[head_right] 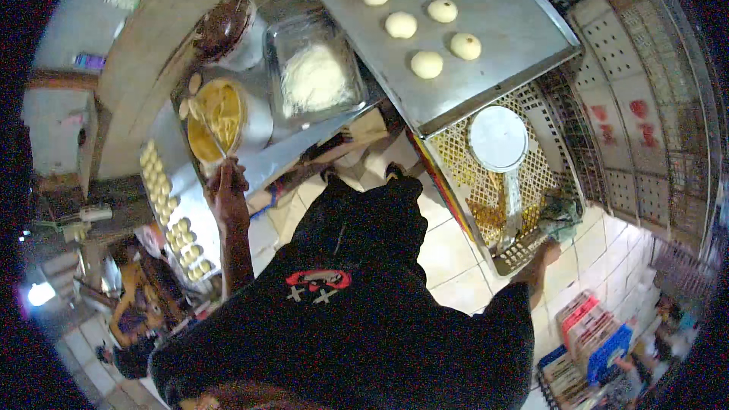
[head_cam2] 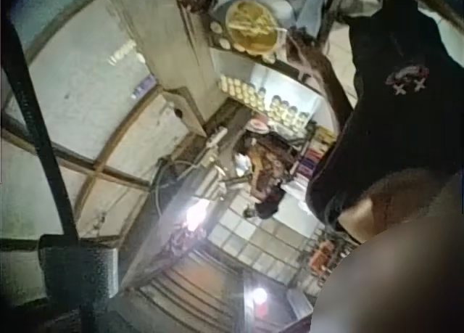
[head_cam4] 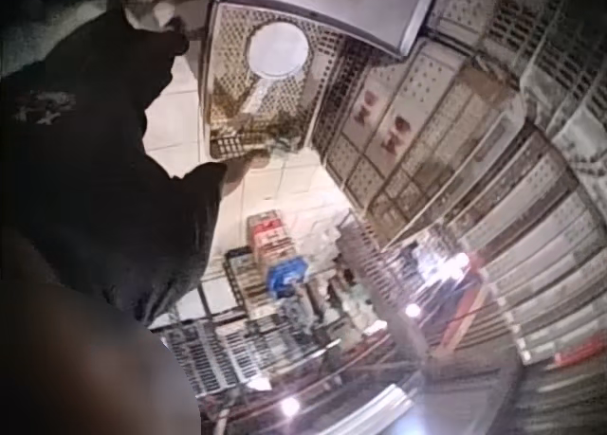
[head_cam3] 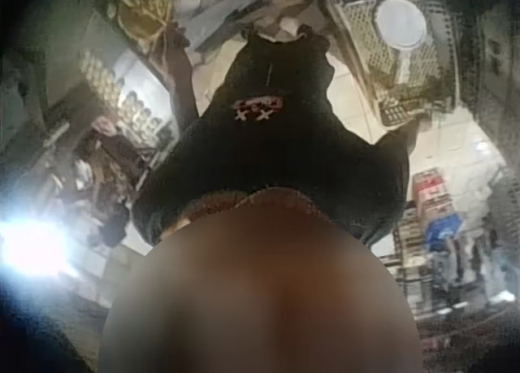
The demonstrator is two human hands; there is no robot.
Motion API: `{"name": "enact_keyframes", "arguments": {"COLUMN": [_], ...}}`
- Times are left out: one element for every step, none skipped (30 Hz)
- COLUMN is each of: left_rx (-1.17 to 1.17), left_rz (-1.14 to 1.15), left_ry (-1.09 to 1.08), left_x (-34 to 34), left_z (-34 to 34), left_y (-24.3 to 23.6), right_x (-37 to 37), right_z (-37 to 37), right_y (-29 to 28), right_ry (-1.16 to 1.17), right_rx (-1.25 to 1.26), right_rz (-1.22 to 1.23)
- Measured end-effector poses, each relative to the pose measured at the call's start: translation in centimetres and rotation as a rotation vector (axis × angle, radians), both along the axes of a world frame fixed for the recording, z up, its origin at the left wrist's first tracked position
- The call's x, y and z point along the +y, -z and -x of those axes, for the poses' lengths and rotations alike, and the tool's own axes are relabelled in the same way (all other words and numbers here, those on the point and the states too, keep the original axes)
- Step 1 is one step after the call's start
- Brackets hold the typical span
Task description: Rolling out small dough balls and filling them with chocolate or cream using a spoon before shaping them.
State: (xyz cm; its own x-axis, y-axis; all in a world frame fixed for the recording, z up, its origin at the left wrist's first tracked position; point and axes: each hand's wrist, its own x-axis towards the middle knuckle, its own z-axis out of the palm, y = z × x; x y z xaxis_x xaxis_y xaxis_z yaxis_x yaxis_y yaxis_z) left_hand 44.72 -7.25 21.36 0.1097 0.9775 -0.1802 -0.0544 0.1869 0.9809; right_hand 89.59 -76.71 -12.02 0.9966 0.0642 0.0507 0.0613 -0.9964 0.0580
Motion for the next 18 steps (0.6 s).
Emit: {"name": "enact_keyframes", "arguments": {"left_rx": [0.017, 0.024, 0.038, 0.041, 0.036, 0.011, -0.053, -0.049, -0.03, -0.004, -0.016, -0.047, -0.074, -0.069, -0.064, -0.075, -0.073, -0.09], "left_rz": [-0.022, 0.001, 0.023, 0.041, 0.037, 0.017, 0.018, 0.018, 0.011, 0.028, 0.011, 0.021, 0.031, 0.086, 0.074, 0.047, 0.057, 0.048], "left_ry": [-0.018, -0.034, -0.052, -0.057, -0.076, -0.077, -0.039, -0.054, -0.071, -0.101, -0.105, -0.111, -0.119, -0.135, -0.142, -0.144, -0.166, -0.172], "left_x": [-0.3, -0.5, -0.7, -0.8, -0.9, -0.9, -0.9, -0.9, -1.0, -1.1, -1.2, -1.3, -1.4, -1.5, -1.6, -1.7, -1.6, -1.6], "left_z": [-0.2, -0.3, -0.3, -0.3, -0.3, -0.4, -0.3, -0.3, -0.3, -0.3, -0.3, -0.2, -0.1, 0.2, 0.4, 0.7, 1.2, 1.6], "left_y": [0.0, 0.2, 0.3, 0.4, 0.6, 0.7, 0.8, 0.9, 1.0, 1.2, 1.4, 1.5, 1.7, 1.8, 2.0, 2.1, 2.3, 2.5], "right_x": [0.3, 0.7, 1.1, 1.8, 2.1, 2.5, 3.7, 5.0, 6.8, 9.0, 11.5, 14.1, 17.3, 20.7, 23.3, 25.7, 28.5, 30.5], "right_z": [0.1, -0.3, -0.4, -0.3, -0.9, -0.9, -0.7, -0.5, -0.4, -0.1, 0.6, 1.4, 2.7, 4.0, 5.2, 6.3, 7.5, 8.5], "right_y": [-0.6, -1.4, -2.2, -2.7, -3.8, -4.6, -4.9, -5.2, -5.4, -5.7, -5.9, -6.4, -6.2, -6.0, -6.3, -6.4, -6.0, -5.7], "right_ry": [0.063, -0.005, 0.108, 0.21, 0.268, -0.153, -0.211, -0.152, -0.089, -0.025, -0.011, -0.073, -0.093, -0.146, -0.187, -0.244, -0.389, -0.438], "right_rx": [-0.039, -0.108, -0.078, -0.074, 0.017, -0.184, -0.168, -0.227, -0.287, -0.357, -0.284, -0.284, -0.346, -0.488, -0.337, -0.204, -0.198, -0.139], "right_rz": [-0.054, -0.076, -0.006, 0.073, 0.094, 0.269, 0.217, 0.002, -0.213, -0.441, -0.534, -0.492, -0.603, -0.56, -0.684, -0.788, -0.822, -0.885]}}
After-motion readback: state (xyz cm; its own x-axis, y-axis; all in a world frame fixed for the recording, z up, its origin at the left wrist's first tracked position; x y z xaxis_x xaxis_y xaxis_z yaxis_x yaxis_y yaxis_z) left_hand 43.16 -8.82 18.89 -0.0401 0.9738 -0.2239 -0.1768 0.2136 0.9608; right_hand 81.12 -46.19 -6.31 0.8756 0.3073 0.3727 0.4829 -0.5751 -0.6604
